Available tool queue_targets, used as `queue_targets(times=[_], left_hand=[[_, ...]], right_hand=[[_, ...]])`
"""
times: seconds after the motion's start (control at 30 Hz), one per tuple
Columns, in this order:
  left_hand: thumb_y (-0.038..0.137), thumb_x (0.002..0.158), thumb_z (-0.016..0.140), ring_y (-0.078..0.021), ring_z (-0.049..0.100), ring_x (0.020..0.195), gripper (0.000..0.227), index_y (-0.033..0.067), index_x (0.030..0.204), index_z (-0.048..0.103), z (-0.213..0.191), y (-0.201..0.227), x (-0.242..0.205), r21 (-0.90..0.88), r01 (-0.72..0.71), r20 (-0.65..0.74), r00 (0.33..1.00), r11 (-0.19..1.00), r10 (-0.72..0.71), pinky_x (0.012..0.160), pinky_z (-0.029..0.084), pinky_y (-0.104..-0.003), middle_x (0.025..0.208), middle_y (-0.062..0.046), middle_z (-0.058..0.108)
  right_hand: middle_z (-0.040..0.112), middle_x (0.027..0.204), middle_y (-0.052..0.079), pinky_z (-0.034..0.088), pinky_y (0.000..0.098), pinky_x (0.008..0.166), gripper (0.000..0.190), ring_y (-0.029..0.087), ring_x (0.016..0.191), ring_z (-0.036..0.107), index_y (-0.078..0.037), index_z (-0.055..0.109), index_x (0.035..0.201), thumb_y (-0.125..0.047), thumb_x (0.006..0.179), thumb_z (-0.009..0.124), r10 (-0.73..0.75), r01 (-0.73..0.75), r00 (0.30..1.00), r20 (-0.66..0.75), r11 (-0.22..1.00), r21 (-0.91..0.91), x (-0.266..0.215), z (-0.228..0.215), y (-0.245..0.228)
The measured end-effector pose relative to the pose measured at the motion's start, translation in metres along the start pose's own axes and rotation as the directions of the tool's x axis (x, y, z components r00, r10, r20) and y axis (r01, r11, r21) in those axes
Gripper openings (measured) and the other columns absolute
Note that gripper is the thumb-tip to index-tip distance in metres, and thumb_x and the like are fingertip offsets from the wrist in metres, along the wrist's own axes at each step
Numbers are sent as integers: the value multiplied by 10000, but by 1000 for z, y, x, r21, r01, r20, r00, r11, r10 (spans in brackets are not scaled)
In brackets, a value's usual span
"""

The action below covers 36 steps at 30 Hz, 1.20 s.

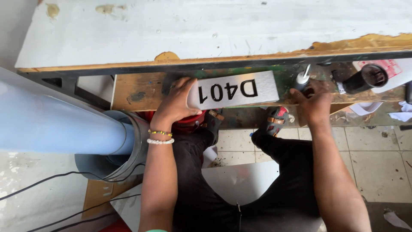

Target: The person fills the cut-out letters on several metal signs with black paint using a small bottle. They work on signs labeled D401, E403, and C403, refilling the bottle from a larger container as needed, and then place the finished signs on a shelf.

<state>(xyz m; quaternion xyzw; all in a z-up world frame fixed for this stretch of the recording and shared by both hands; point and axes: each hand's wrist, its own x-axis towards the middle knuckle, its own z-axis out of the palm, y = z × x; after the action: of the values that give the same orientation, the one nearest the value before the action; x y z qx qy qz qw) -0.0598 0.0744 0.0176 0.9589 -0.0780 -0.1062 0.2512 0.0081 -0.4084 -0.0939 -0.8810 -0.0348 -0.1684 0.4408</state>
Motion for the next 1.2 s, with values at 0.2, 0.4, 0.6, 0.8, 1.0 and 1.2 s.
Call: queue_targets(times=[0.2,0.4,0.6,0.8,1.0,1.2], left_hand=[[331,698,1058,-588,388,1585,1224,149,1744,449,4,-7,-24,-85,-31,-117,993,996,21,1303,436,-671,1736,-149,449],[292,719,1050,-632,404,1551,1152,8,1682,484,2,4,-64,-217,-91,-181,982,972,52,1261,429,-727,1679,-276,483],[297,770,1036,-601,458,1525,1044,23,1620,495,-12,11,-120,-241,-237,-242,954,941,179,1243,391,-750,1636,-287,521],[399,854,1002,-320,530,1513,969,62,1605,490,-83,63,-201,-84,-437,-213,886,896,412,1324,402,-463,1621,-148,536],[404,778,1003,-331,498,1540,1066,205,1662,442,-157,74,-228,23,-429,-280,864,903,418,1341,473,-586,1674,-115,520],[288,722,1038,-266,607,1468,952,35,1504,559,-164,81,-244,-117,-118,-620,784,986,20,1241,503,-418,1539,-132,616]], right_hand=[[768,1082,251,674,522,809,456,476,969,802,39,782,1235,-251,983,1028,11,-17,999,-33,985,-169,2,10,0],[720,1208,218,640,601,935,538,532,1097,755,-15,749,1265,-319,904,1006,76,-73,997,-3,948,-310,2,18,16],[709,1291,271,600,651,990,571,564,1181,718,28,741,1343,-327,953,960,142,-125,988,60,964,-233,0,3,-6],[717,1205,252,521,562,807,510,460,1012,680,57,767,1190,-338,940,970,114,-95,991,72,970,-222,9,5,6],[739,1227,290,533,592,836,524,499,1024,698,75,766,1200,-327,913,940,106,-85,992,73,967,-241,10,3,9],[787,1014,202,517,545,721,405,394,870,719,17,745,1084,-283,936,974,183,-168,980,81,972,-164,6,2,-1]])
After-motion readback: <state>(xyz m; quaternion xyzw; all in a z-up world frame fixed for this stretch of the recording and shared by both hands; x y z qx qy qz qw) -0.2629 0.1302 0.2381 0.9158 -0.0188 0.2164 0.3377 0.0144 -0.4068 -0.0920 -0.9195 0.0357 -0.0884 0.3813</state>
